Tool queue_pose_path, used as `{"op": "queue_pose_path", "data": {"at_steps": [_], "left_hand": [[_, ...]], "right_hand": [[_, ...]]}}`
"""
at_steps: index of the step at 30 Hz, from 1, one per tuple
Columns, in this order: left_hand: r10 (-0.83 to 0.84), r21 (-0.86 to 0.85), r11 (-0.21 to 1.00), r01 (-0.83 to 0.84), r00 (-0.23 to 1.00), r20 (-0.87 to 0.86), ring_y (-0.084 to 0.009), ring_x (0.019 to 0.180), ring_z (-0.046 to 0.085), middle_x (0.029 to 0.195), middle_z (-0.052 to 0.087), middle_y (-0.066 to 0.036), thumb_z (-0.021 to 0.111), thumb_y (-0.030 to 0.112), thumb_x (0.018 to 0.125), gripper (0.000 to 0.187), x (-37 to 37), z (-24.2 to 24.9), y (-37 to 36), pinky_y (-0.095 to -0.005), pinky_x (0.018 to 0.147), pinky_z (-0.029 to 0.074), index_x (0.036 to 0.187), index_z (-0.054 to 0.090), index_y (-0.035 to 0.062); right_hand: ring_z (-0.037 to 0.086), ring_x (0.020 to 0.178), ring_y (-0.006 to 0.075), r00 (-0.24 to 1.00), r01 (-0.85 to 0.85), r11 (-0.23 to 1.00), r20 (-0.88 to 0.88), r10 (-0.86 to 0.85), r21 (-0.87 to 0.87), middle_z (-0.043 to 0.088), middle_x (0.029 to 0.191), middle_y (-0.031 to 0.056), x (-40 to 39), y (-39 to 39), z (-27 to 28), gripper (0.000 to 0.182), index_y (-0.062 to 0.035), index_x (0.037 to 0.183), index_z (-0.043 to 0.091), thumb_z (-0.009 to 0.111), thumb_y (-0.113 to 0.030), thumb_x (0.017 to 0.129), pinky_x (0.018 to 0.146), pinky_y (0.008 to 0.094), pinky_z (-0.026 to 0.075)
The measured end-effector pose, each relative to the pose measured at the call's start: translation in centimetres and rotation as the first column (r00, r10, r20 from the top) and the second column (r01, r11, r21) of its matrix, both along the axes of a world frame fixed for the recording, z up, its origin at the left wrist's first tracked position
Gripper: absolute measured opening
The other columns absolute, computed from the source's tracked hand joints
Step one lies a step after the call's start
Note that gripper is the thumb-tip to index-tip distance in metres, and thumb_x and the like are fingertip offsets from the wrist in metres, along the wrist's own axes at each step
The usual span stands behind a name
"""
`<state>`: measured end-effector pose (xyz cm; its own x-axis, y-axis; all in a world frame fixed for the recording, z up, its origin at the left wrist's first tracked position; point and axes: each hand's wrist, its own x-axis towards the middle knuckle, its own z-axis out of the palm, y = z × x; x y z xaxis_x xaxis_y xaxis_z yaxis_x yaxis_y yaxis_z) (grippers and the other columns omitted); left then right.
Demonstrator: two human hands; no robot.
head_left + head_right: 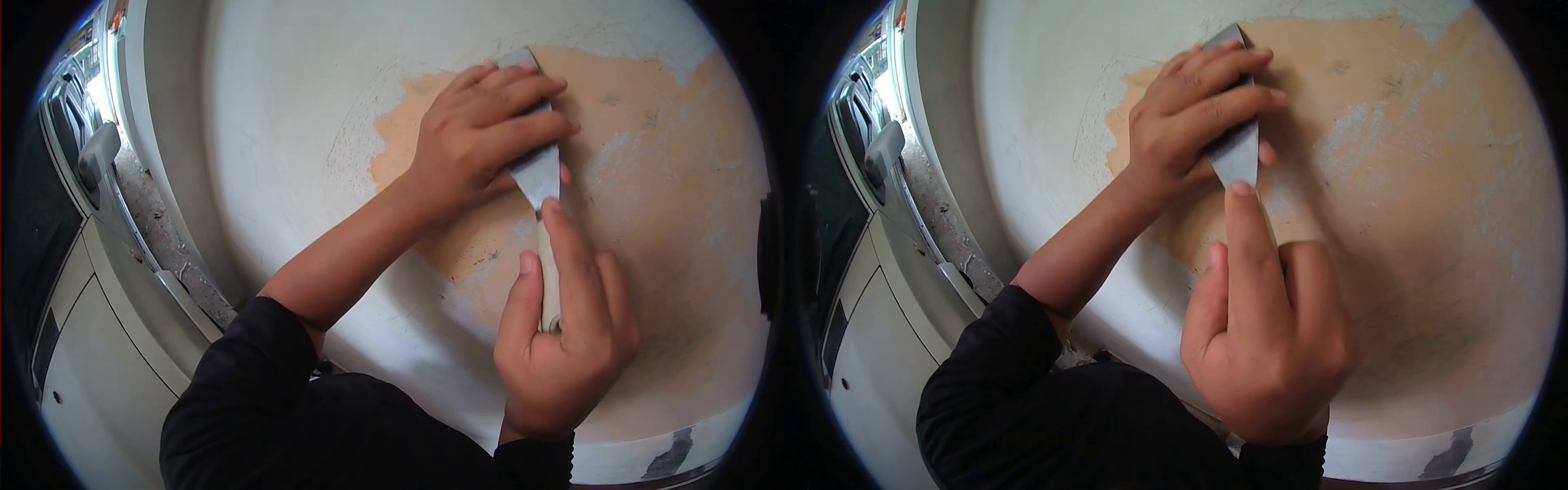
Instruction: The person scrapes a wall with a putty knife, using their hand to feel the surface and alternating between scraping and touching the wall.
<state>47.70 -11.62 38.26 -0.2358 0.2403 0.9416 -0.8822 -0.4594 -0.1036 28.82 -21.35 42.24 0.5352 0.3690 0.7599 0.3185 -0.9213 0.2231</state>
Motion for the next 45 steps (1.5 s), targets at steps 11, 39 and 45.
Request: {"op": "queue_pose_path", "data": {"at_steps": [11, 39, 45], "left_hand": [[-0.029, -0.021, 0.999, 0.030, 0.998, 0.047, -0.0368, 0.116, 0.070, 0.120, 0.075, -0.013, 0.086, 0.043, 0.078, 0.042, 0.2, -0.5, -0.3, -0.0451, 0.097, 0.054, 0.108, 0.079, 0.0132], [-0.133, 0.027, 0.991, 0.131, 0.990, 0.055, -0.0381, 0.113, 0.071, 0.122, 0.074, -0.016, 0.087, 0.039, 0.077, 0.041, 0.2, -0.7, 0.0, -0.0491, 0.098, 0.053, 0.108, 0.079, 0.0126], [-0.082, 0.008, 0.997, 0.082, 0.996, 0.021, -0.0396, 0.115, 0.070, 0.122, 0.073, -0.016, 0.088, 0.036, 0.076, 0.042, -0.2, -0.5, -0.1, -0.0487, 0.099, 0.052, 0.109, 0.079, 0.0113]], "right_hand": [[0.066, 0.073, 0.0325, 1.000, 0.006, 0.999, -0.025, -0.007, -0.039, 0.067, 0.087, 0.0141, -0.7, -0.2, 0.1, 0.044, -0.0058, 0.125, 0.074, 0.071, 0.001, 0.082, 0.066, 0.0411, 0.052], [0.064, 0.070, 0.0323, 0.998, 0.056, 0.997, -0.037, -0.058, -0.057, 0.065, 0.084, 0.0133, -1.1, 0.2, -0.3, 0.042, -0.0049, 0.127, 0.073, 0.072, -0.003, 0.085, 0.064, 0.0411, 0.051], [0.064, 0.070, 0.0320, 0.998, 0.053, 0.997, -0.031, -0.055, -0.057, 0.064, 0.083, 0.0133, -1.1, 0.2, 0.1, 0.042, -0.0045, 0.126, 0.074, 0.071, -0.002, 0.084, 0.062, 0.0406, 0.051]]}}
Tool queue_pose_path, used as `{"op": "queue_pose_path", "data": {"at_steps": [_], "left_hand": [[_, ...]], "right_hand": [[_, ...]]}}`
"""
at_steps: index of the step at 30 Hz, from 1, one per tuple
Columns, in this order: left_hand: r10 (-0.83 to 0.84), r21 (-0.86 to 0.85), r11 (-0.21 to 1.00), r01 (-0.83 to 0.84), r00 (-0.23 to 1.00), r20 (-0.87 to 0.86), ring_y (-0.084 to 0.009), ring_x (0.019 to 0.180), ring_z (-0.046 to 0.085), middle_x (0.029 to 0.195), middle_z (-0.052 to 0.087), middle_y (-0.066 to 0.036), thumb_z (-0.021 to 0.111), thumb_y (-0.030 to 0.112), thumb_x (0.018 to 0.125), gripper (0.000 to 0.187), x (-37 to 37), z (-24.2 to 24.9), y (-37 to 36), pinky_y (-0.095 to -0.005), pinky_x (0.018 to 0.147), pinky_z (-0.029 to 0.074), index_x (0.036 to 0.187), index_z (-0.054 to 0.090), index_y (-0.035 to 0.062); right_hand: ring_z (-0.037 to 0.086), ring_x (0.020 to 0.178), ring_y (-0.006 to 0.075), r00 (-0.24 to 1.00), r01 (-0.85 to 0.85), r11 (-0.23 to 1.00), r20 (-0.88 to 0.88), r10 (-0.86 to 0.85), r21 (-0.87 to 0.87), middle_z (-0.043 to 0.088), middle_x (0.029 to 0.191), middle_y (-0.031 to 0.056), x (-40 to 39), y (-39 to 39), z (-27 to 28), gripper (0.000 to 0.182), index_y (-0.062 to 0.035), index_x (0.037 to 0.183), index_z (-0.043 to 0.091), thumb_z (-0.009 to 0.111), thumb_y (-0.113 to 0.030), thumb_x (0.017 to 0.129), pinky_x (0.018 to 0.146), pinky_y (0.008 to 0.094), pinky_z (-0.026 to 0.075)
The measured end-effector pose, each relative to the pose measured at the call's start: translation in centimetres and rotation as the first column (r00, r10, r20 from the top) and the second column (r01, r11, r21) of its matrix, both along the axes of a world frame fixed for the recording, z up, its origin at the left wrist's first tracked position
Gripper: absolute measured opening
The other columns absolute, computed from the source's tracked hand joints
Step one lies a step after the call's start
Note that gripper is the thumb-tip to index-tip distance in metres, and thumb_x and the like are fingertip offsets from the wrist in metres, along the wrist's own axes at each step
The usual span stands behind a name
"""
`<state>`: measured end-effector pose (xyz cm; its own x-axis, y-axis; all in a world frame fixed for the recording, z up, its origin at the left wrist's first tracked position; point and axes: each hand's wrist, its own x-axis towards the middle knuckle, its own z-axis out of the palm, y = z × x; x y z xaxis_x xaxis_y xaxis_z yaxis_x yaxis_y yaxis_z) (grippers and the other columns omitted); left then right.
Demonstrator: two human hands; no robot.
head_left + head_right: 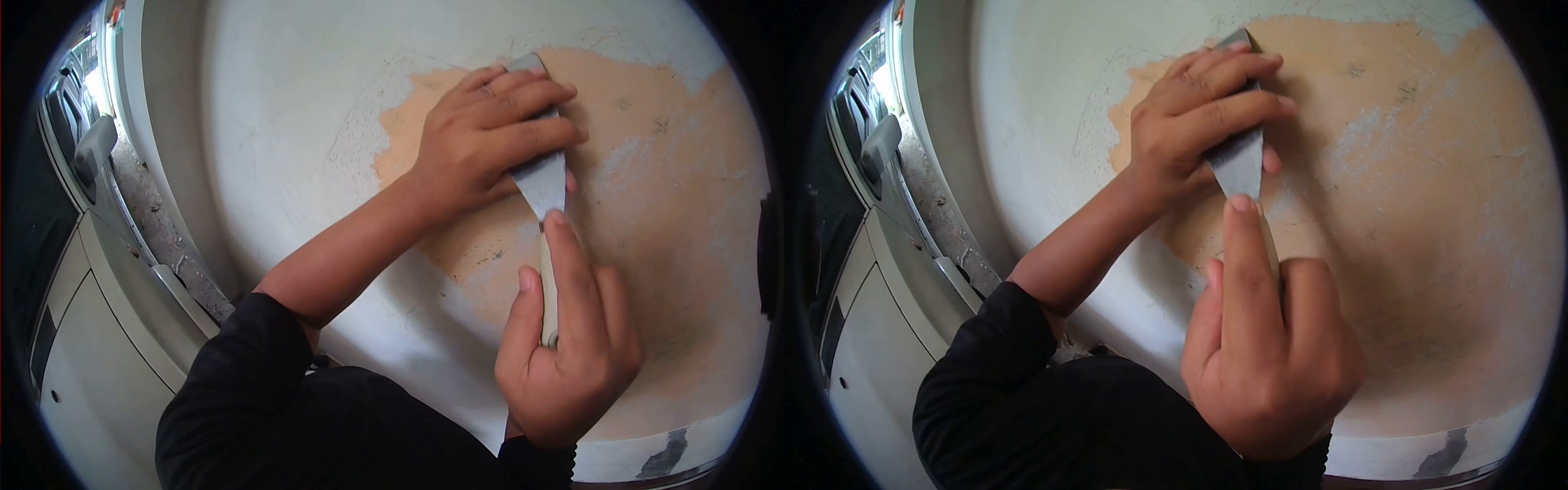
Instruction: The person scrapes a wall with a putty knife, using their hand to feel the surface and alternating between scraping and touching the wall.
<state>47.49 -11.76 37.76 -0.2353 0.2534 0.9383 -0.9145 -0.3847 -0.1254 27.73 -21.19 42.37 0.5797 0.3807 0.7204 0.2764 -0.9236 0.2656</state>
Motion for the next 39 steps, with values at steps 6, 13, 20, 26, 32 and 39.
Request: {"op": "queue_pose_path", "data": {"at_steps": [6, 13, 20, 26, 32, 39], "left_hand": [[-0.020, -0.010, 1.000, 0.020, 1.000, 0.001, -0.0388, 0.114, 0.070, 0.121, 0.074, -0.017, 0.089, 0.034, 0.075, 0.041, 0.1, 0.3, 0.1, -0.0484, 0.098, 0.053, 0.108, 0.079, 0.0111], [-0.012, 0.009, 1.000, 0.011, 0.999, 0.044, -0.0372, 0.108, 0.071, 0.117, 0.074, -0.016, 0.091, 0.031, 0.072, 0.042, 0.6, 0.2, -0.2, -0.0473, 0.097, 0.053, 0.106, 0.078, 0.0089], [0.029, -0.046, 0.999, -0.026, 0.997, 0.069, -0.0356, 0.108, 0.072, 0.117, 0.074, -0.015, 0.089, 0.034, 0.075, 0.042, 0.8, 0.3, -0.4, -0.0461, 0.097, 0.054, 0.107, 0.078, 0.0091], [0.028, -0.054, 0.998, -0.024, 0.997, 0.071, -0.0364, 0.109, 0.072, 0.116, 0.075, -0.015, 0.089, 0.039, 0.075, 0.044, 0.7, 0.3, -0.3, -0.0470, 0.097, 0.054, 0.107, 0.078, 0.0096], [0.040, -0.063, 0.997, -0.039, 0.999, 0.020, -0.0376, 0.112, 0.071, 0.117, 0.075, -0.015, 0.089, 0.038, 0.074, 0.042, 0.7, 0.2, -0.3, -0.0472, 0.097, 0.053, 0.105, 0.079, 0.0112], [0.041, -0.024, 0.999, -0.041, 0.999, 0.003, -0.0378, 0.113, 0.071, 0.118, 0.075, -0.014, 0.089, 0.037, 0.074, 0.042, 0.2, -0.1, -0.2, -0.0471, 0.097, 0.053, 0.106, 0.079, 0.0123]], "right_hand": [[0.065, 0.070, 0.0323, 1.000, 0.023, 0.999, -0.013, -0.023, -0.041, 0.065, 0.084, 0.0138, -0.2, 0.4, 0.9, 0.043, -0.0036, 0.125, 0.074, 0.072, -0.001, 0.083, 0.063, 0.0412, 0.051], [0.067, 0.073, 0.0335, 0.999, 0.023, 0.999, -0.045, -0.024, -0.035, 0.067, 0.088, 0.0152, -0.7, 0.3, 1.2, 0.044, -0.0039, 0.125, 0.074, 0.071, 0.001, 0.082, 0.066, 0.0412, 0.053], [0.067, 0.074, 0.0337, 0.999, -0.039, 0.999, -0.032, 0.040, 0.014, 0.067, 0.086, 0.0147, 0.4, -0.4, 1.1, 0.044, -0.0042, 0.125, 0.074, 0.070, 0.003, 0.081, 0.067, 0.0411, 0.053], [0.066, 0.073, 0.0324, 1.000, -0.027, 0.999, -0.006, 0.028, 0.031, 0.067, 0.085, 0.0141, 0.3, -0.4, 0.5, 0.044, -0.0054, 0.124, 0.075, 0.071, 0.001, 0.081, 0.066, 0.0407, 0.053], [0.066, 0.072, 0.0310, 0.999, -0.044, 0.997, -0.018, 0.045, 0.057, 0.067, 0.085, 0.0138, 0.6, -0.8, 0.9, 0.044, -0.0059, 0.125, 0.075, 0.071, 0.000, 0.081, 0.065, 0.0398, 0.052], [0.065, 0.071, 0.0314, 0.999, -0.036, 0.999, -0.032, 0.037, 0.025, 0.066, 0.084, 0.0133, 0.2, -0.7, 0.5, 0.045, -0.0056, 0.125, 0.075, 0.071, 0.001, 0.081, 0.064, 0.0396, 0.052]]}}
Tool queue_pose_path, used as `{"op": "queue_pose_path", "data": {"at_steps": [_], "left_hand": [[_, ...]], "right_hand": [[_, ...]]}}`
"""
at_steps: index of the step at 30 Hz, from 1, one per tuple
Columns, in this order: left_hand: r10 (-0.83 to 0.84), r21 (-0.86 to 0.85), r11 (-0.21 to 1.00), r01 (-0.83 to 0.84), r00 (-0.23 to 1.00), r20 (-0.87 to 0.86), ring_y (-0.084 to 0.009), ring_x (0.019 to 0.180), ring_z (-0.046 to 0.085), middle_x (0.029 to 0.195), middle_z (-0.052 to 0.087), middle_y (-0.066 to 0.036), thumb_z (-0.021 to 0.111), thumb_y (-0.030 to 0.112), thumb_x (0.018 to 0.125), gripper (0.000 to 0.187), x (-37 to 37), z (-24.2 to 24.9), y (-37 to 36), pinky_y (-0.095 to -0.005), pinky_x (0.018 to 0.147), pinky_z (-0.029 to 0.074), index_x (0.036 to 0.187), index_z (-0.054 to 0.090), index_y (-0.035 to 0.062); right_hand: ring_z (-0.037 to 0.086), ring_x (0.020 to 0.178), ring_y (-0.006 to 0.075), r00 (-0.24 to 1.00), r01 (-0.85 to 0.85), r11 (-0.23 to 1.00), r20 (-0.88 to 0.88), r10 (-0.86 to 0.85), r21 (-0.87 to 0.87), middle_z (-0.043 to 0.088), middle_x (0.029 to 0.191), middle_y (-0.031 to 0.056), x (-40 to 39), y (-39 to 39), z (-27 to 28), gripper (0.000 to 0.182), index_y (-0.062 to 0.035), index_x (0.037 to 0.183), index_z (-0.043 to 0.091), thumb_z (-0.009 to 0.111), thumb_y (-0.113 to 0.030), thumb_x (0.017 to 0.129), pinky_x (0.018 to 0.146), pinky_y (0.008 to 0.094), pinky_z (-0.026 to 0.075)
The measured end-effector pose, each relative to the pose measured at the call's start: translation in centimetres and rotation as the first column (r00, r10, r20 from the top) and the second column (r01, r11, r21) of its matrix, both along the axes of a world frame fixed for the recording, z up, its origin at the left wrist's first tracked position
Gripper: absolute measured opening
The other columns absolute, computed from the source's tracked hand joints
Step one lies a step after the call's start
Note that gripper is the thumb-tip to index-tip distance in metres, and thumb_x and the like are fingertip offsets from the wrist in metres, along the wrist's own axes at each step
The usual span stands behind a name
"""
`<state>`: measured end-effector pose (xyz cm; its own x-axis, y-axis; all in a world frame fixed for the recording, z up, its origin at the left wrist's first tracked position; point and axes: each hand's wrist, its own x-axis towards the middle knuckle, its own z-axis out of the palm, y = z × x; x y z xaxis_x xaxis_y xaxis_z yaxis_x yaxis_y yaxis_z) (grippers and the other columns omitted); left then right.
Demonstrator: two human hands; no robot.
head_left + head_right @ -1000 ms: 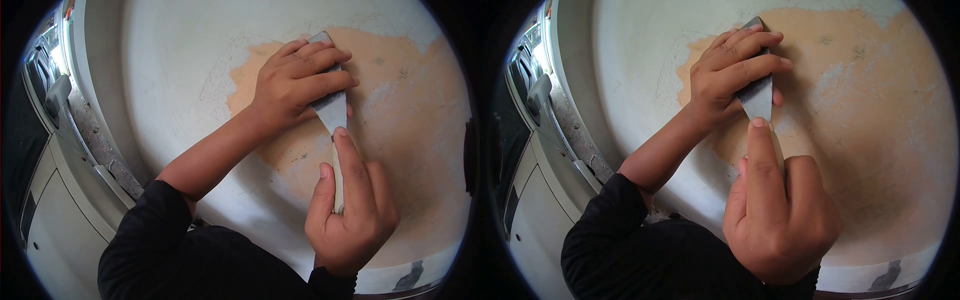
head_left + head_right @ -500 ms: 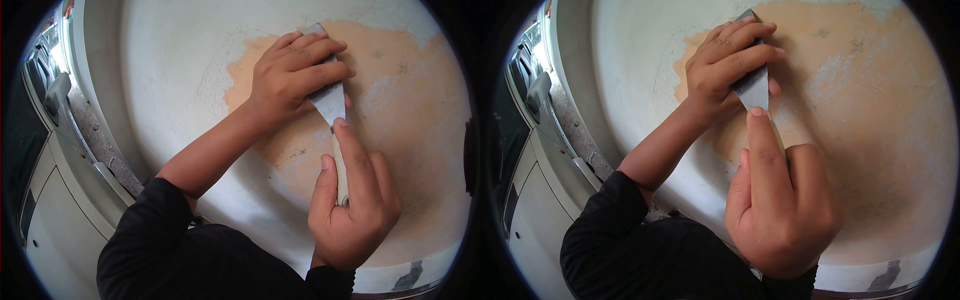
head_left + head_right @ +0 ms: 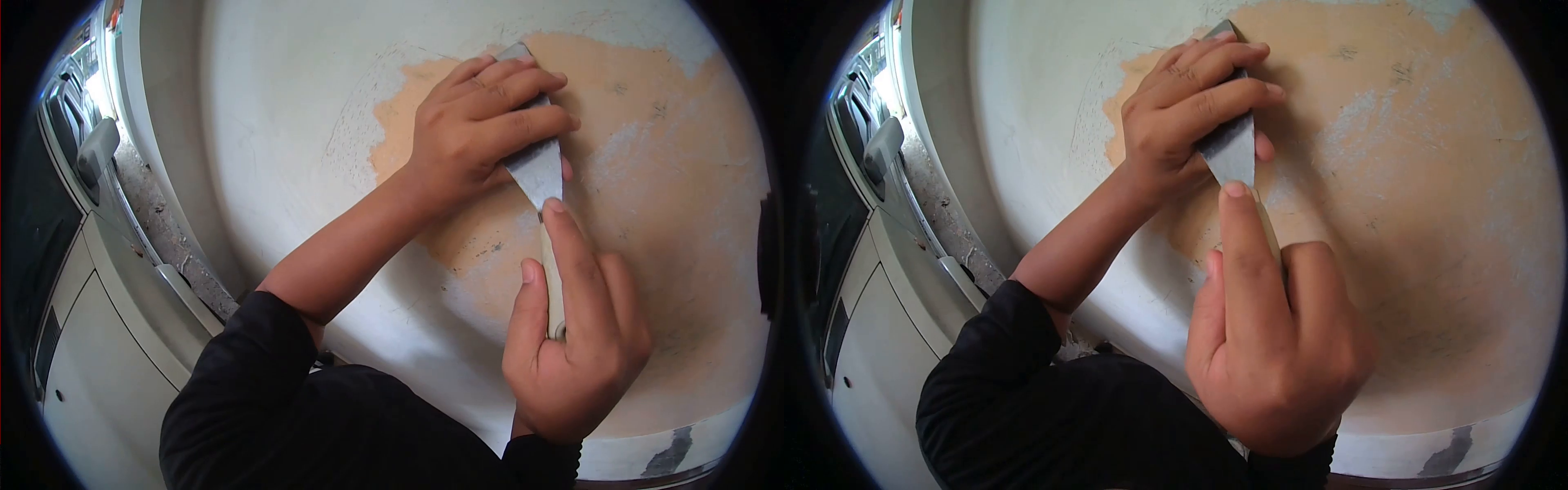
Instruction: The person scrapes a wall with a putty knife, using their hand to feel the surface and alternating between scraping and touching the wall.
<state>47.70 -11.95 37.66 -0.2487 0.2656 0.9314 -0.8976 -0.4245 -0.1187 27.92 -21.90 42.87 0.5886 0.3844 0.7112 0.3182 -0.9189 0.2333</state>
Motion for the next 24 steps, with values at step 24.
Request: {"op": "queue_pose_path", "data": {"at_steps": [24], "left_hand": [[-0.002, -0.003, 1.000, 0.002, 1.000, 0.013, -0.0375, 0.113, 0.071, 0.118, 0.075, -0.015, 0.090, 0.036, 0.073, 0.042, 0.09, -0.07, -0.04, -0.0466, 0.097, 0.053, 0.106, 0.079, 0.0116]], "right_hand": [[0.065, 0.070, 0.0312, 1.000, -0.024, 1.000, 0.007, 0.024, 0.017, 0.066, 0.083, 0.0137, 0.02, -0.15, -0.10, 0.044, -0.0046, 0.124, 0.075, 0.071, 0.001, 0.080, 0.065, 0.0392, 0.052]]}}
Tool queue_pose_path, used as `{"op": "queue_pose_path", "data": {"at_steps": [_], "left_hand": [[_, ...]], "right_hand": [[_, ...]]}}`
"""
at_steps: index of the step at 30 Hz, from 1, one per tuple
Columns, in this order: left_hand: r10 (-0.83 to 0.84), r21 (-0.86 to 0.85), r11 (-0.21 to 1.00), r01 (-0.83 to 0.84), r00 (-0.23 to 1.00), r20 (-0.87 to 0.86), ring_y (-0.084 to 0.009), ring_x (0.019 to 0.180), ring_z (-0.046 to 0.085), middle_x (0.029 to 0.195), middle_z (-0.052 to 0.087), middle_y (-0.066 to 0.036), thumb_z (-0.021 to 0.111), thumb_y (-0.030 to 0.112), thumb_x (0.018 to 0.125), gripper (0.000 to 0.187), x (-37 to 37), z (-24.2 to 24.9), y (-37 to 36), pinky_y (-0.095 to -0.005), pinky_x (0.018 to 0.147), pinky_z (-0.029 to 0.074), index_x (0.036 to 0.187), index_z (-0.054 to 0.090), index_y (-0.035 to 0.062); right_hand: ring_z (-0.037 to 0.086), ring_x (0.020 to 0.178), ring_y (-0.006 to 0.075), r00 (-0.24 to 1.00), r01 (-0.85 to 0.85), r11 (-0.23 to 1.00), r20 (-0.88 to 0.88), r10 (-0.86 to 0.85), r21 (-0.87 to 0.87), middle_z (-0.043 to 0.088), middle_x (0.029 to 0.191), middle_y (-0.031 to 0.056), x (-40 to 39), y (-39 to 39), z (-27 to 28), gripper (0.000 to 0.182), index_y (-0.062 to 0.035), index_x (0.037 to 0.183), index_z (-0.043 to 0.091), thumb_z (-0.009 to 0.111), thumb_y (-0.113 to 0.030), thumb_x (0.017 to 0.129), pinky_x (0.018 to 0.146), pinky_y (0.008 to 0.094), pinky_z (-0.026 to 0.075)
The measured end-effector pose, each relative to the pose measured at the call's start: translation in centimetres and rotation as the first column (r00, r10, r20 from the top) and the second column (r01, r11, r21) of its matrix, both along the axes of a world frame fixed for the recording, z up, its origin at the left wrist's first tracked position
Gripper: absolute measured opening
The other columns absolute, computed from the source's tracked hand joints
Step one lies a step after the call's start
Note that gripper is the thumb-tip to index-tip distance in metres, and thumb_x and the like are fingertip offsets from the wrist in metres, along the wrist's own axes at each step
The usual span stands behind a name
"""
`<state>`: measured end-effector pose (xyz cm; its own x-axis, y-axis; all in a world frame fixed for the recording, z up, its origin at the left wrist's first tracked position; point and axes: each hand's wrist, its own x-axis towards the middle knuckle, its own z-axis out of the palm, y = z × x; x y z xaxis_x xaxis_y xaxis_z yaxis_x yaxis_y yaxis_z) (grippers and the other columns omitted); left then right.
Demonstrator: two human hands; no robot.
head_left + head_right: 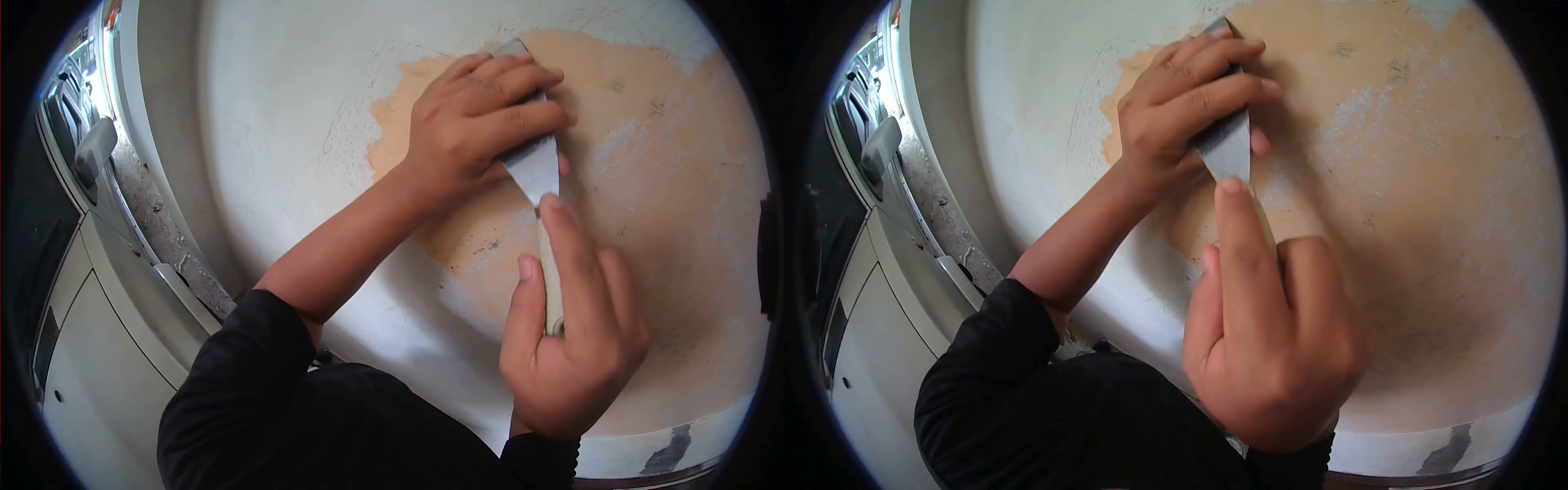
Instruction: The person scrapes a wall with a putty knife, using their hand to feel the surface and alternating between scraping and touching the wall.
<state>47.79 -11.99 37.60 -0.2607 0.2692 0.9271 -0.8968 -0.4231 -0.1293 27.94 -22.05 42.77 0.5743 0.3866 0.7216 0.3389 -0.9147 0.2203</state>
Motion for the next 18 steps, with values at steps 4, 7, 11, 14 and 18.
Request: {"op": "queue_pose_path", "data": {"at_steps": [4, 7, 11, 14, 18], "left_hand": [[0.029, -0.021, 0.999, -0.029, 1.000, -0.004, -0.0372, 0.113, 0.071, 0.118, 0.075, -0.014, 0.090, 0.037, 0.072, 0.043, 0.03, 0.39, 0.08, -0.0460, 0.097, 0.054, 0.105, 0.079, 0.0119], [0.016, 0.005, 1.000, -0.016, 1.000, 0.002, -0.0370, 0.113, 0.071, 0.117, 0.075, -0.014, 0.090, 0.038, 0.072, 0.043, -0.15, 0.16, 0.06, -0.0456, 0.096, 0.054, 0.105, 0.079, 0.0120], [0.039, -0.027, 0.999, -0.040, 0.999, -0.027, -0.0374, 0.112, 0.071, 0.117, 0.075, -0.014, 0.089, 0.039, 0.073, 0.043, -0.15, -0.03, -0.26, -0.0462, 0.097, 0.054, 0.105, 0.079, 0.0120], [-0.011, -0.006, 1.000, 0.011, 1.000, 0.022, -0.0375, 0.111, 0.071, 0.117, 0.075, -0.014, 0.089, 0.039, 0.074, 0.042, 0.19, 0.10, -0.17, -0.0464, 0.097, 0.053, 0.103, 0.079, 0.0114], [0.020, -0.043, 0.999, -0.020, 1.000, 0.008, -0.0373, 0.110, 0.072, 0.116, 0.075, -0.015, 0.088, 0.040, 0.075, 0.043, 0.31, -0.07, -0.20, -0.0463, 0.097, 0.054, 0.104, 0.079, 0.0107]], "right_hand": [[0.065, 0.071, 0.0311, 1.000, 0.002, 1.000, 0.009, -0.002, 0.010, 0.066, 0.083, 0.0136, 0.50, 0.06, 0.28, 0.044, -0.0040, 0.124, 0.075, 0.071, 0.001, 0.080, 0.066, 0.0390, 0.052], [0.065, 0.071, 0.0311, 1.000, -0.011, 1.000, -0.011, 0.011, -0.007, 0.066, 0.083, 0.0137, 0.08, -0.13, 0.03, 0.044, -0.0044, 0.124, 0.075, 0.071, 0.001, 0.081, 0.065, 0.0390, 0.051], [0.065, 0.071, 0.0313, 1.000, -0.007, 1.000, -0.002, 0.007, 0.019, 0.066, 0.083, 0.0141, 0.22, -0.19, 0.10, 0.043, -0.0037, 0.123, 0.075, 0.071, 0.001, 0.081, 0.064, 0.0388, 0.051], [0.064, 0.070, 0.0312, 1.000, -0.015, 1.000, -0.007, 0.015, 0.002, 0.065, 0.083, 0.0140, 0.19, -0.13, -0.07, 0.043, -0.0044, 0.123, 0.075, 0.070, 0.001, 0.081, 0.064, 0.0391, 0.050], [0.064, 0.071, 0.0316, 1.000, -0.012, 1.000, -0.012, 0.012, 0.010, 0.065, 0.083, 0.0140, 0.09, -0.14, 0.04, 0.043, -0.0041, 0.123, 0.075, 0.070, 0.001, 0.081, 0.064, 0.0391, 0.050]]}}
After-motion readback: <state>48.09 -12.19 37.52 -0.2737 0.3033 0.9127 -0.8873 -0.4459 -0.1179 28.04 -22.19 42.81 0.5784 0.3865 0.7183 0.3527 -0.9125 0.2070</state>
